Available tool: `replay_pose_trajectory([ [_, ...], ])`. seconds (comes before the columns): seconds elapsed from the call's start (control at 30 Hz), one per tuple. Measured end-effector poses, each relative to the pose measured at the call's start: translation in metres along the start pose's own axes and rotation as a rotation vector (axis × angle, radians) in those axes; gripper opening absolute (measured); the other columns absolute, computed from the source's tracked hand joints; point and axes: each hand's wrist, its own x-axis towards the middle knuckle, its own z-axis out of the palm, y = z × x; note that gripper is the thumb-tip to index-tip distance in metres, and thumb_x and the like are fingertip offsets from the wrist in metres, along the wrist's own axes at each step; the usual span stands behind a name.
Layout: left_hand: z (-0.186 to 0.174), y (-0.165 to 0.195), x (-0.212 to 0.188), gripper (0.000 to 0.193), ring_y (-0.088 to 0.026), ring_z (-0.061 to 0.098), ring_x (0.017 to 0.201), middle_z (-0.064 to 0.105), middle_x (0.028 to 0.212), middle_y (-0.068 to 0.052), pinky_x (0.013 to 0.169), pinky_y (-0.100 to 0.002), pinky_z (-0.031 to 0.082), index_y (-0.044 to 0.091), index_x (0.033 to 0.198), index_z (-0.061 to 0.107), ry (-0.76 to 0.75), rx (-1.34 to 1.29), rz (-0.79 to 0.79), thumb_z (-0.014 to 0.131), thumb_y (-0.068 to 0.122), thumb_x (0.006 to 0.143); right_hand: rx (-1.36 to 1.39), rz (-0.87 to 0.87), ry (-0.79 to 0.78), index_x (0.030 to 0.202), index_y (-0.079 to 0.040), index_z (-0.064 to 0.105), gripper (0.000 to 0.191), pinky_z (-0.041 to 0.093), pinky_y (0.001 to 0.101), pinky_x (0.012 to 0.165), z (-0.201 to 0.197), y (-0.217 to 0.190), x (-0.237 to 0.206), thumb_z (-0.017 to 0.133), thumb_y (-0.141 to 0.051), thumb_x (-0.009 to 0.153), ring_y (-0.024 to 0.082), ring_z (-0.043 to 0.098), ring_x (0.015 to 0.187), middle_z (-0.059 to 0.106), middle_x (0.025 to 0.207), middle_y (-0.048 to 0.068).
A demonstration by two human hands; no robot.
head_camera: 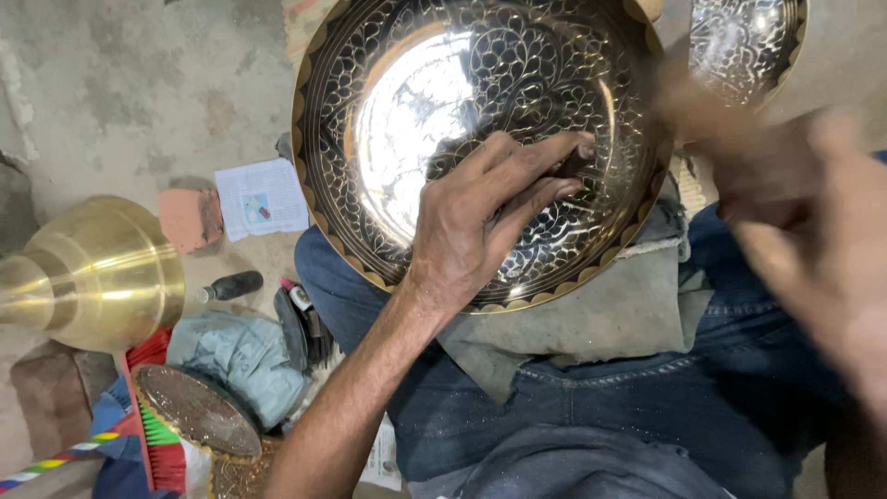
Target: The person holds a chisel against a brass plate and repeatedly strikes it with a wooden mallet to create a decorative pattern. The plate rests on a cushion on the person's lap while they work.
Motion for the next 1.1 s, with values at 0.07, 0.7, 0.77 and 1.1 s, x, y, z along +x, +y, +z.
replay_pose_trajectory([
  [0.07,-0.001,0.001,0.001,0.043,-0.001,0.057,0.072,0.058,0.089,0.008,0.056,-0.015,0.056,0.026,0.142,0.062,-0.009,0.018,-0.01,0.076,0.025,0.101,0.017,0.18,-0.168,0.126,0.009,0.054,0.041,0.058,0.0378,0.059,-0.001,-0.002,0.002,0.073,-0.002,0.091,0.03,0.072,0.07,0.068,0.086,0.022],
  [0.7,-0.001,0.003,0.001,0.04,0.0,0.062,0.075,0.056,0.087,0.008,0.065,-0.013,0.063,0.024,0.141,0.059,0.0,0.005,0.02,0.075,0.024,0.104,-0.066,0.083,-0.2,0.112,0.003,0.059,0.034,0.058,0.0401,0.066,-0.007,-0.003,0.004,0.079,-0.003,0.085,0.03,0.071,0.075,0.068,0.084,0.019],
  [0.77,-0.001,0.004,0.0,0.04,-0.001,0.058,0.069,0.056,0.086,0.007,0.057,-0.015,0.057,0.024,0.14,0.063,-0.005,0.036,-0.002,0.077,0.023,0.102,0.069,0.263,-0.262,0.119,0.004,0.057,0.034,0.057,0.0389,0.06,-0.008,-0.003,0.006,0.076,-0.007,0.093,0.028,0.071,0.069,0.066,0.08,0.018],
  [1.1,-0.01,0.004,-0.008,0.029,-0.01,0.076,0.096,0.074,0.118,-0.004,0.079,-0.021,0.069,0.012,0.136,0.065,0.034,-0.169,-0.061,0.069,0.019,0.108,0.185,0.14,-0.156,0.116,0.005,0.065,0.032,0.054,0.0386,0.066,-0.017,-0.018,0.019,0.078,0.002,0.086,0.026,0.069,0.074,0.068,0.087,0.018],
])
